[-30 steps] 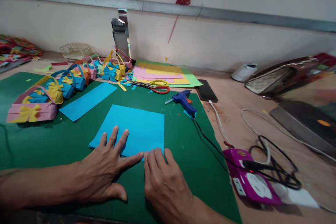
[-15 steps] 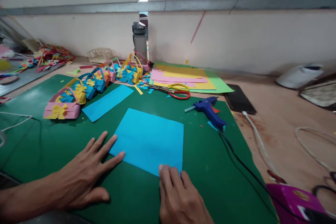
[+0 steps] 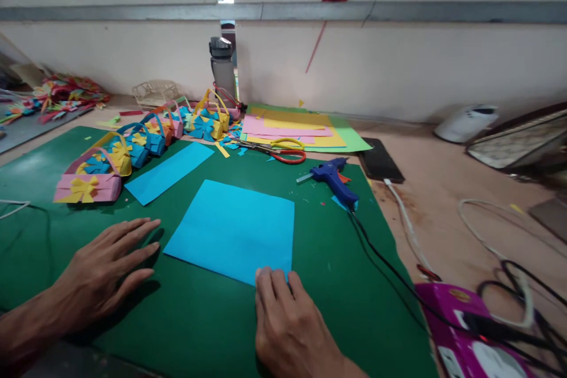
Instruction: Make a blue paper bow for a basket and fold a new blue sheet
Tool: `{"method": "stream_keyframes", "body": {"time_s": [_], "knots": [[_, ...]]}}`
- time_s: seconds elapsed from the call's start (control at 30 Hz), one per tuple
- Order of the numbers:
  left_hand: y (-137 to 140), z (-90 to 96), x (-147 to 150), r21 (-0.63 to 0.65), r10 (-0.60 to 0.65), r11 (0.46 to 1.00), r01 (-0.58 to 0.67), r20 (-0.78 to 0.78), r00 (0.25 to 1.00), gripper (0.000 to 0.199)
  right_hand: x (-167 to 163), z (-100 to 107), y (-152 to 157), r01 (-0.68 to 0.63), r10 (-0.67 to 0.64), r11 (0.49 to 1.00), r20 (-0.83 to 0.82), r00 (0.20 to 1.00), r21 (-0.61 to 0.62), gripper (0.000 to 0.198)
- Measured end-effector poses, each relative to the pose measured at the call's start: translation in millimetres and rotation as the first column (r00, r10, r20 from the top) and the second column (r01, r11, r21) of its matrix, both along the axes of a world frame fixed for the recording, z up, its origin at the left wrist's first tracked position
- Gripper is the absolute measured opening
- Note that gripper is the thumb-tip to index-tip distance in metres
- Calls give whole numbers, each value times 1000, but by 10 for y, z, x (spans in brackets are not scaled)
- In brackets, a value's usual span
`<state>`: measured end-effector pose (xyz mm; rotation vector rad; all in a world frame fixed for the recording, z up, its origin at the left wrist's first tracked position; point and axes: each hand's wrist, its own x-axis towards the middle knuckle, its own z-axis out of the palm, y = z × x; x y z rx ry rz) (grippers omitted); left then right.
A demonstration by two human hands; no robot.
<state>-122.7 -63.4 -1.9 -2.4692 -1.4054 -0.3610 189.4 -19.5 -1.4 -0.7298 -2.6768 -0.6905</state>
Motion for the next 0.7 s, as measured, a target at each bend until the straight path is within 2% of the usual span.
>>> {"method": "stream_keyframes", "body": {"time_s": [0.1,0.2,0.27,0.33,0.43,0.6,0.7], "knots": [[199,105,214,-5,-234,972,235,82,969,29,-29,84,-10,-6,10,999,105,994,-34,38],[423,170,465,-167,-453,873,458,67,889,31,-58,189,-10,2,29,990,219,975,-141,45],[549,174,572,-255,-544,803,538,52,837,36,-69,242,1,20,36,978,260,965,-209,45],[640,156,613,-312,-592,756,576,52,804,42,-64,271,22,33,42,966,281,959,-258,46],[707,116,596,-355,-610,722,594,78,788,47,-26,285,68,16,80,948,287,955,-319,49],[719,92,566,-361,-614,709,605,106,782,51,118,272,139,-45,157,908,240,958,-416,44],[727,122,581,-370,-611,706,604,115,784,53,257,246,136,-54,152,907,205,967,-418,47]]}}
